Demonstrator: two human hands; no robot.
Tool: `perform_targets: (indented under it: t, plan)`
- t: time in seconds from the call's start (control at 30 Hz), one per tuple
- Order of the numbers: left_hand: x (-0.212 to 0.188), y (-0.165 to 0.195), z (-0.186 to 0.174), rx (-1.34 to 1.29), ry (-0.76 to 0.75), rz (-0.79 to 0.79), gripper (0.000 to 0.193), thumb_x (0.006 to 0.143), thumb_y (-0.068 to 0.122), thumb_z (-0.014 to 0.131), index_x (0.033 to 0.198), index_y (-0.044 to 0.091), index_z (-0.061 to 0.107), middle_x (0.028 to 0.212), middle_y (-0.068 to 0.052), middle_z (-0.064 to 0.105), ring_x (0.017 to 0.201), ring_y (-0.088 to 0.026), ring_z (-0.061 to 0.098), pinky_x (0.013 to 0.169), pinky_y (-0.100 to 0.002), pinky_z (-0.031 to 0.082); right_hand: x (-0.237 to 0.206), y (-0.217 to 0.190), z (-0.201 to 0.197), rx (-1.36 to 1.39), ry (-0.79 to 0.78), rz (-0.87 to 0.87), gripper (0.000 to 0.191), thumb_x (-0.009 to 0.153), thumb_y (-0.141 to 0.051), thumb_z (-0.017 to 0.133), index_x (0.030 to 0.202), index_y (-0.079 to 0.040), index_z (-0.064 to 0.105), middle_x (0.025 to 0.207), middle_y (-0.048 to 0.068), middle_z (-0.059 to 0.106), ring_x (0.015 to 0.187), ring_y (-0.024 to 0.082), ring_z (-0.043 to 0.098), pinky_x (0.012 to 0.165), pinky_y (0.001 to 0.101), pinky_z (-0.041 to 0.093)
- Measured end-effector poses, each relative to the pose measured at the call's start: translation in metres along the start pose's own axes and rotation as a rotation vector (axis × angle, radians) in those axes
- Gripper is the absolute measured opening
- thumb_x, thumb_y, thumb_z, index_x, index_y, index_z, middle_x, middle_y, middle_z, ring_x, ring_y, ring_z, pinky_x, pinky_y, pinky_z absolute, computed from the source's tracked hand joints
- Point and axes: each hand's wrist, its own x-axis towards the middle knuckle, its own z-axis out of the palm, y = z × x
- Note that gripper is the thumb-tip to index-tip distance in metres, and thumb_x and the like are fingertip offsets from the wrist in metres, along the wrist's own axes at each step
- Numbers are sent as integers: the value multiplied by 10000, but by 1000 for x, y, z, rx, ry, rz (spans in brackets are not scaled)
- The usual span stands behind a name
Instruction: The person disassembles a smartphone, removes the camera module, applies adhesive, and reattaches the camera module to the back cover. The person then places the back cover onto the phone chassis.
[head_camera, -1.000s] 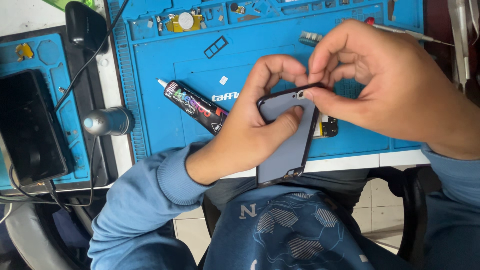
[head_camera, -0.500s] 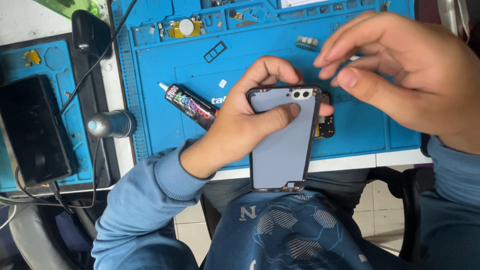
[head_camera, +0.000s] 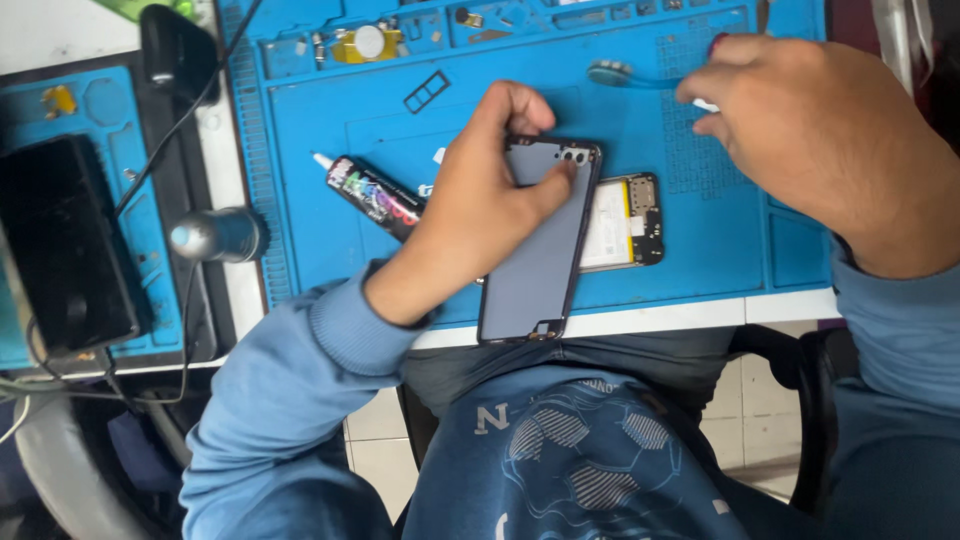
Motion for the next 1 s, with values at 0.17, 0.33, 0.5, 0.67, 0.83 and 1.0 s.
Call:
perform_targets:
  t: [0.17,0.33,0.5,0.67,0.83,1.0]
  plan:
    - [1,13,-3,492,80,244,557,867,128,797,1302,8,471,1220,-173,507,1129,-354,537,960,-419,470,3,-2,3,-97,69,-38,192,903,-184,743,1061,-79,776,927,77,719,880,186,727,722,275,614]
    - [-12,45,-37,945,220,172,483,923,314,787,1244,52,539,1117,-181,613,1021,-375,621,809,-474,512,14,-3,-11,23,60,51,143,840,-185,786,971,-129,800,859,55,724,803,199,724,684,318,601]
    - [-48,39,-78,1097,403,-342,630,1068,482,680,1295,-58,448,833,-214,697,709,-413,690,553,-486,529,18,10,-26,377,325,4,107,932,-45,804,1004,6,743,940,128,709,856,216,740,730,308,594]
    - [-44,7,-72,1063,338,-410,812,933,584,765,1214,-86,401,664,-198,673,575,-408,681,461,-481,531,18,0,-25,644,456,-116,108,993,53,766,1058,89,688,1046,175,699,979,238,746,858,313,611]
    - [-41,17,-72,1019,243,-311,664,914,332,771,1248,-93,385,734,-215,686,635,-413,696,519,-484,551,22,-8,-28,1098,466,-102,120,1044,66,696,1130,104,622,1111,193,684,1106,292,733,979,365,632]
    - [-41,62,-88,704,108,63,550,990,192,792,1350,9,418,1010,-196,701,933,-377,722,757,-446,562,20,-10,-34,1631,480,-134,111,1145,13,620,1210,26,531,1158,124,646,1135,270,725,1056,346,645]
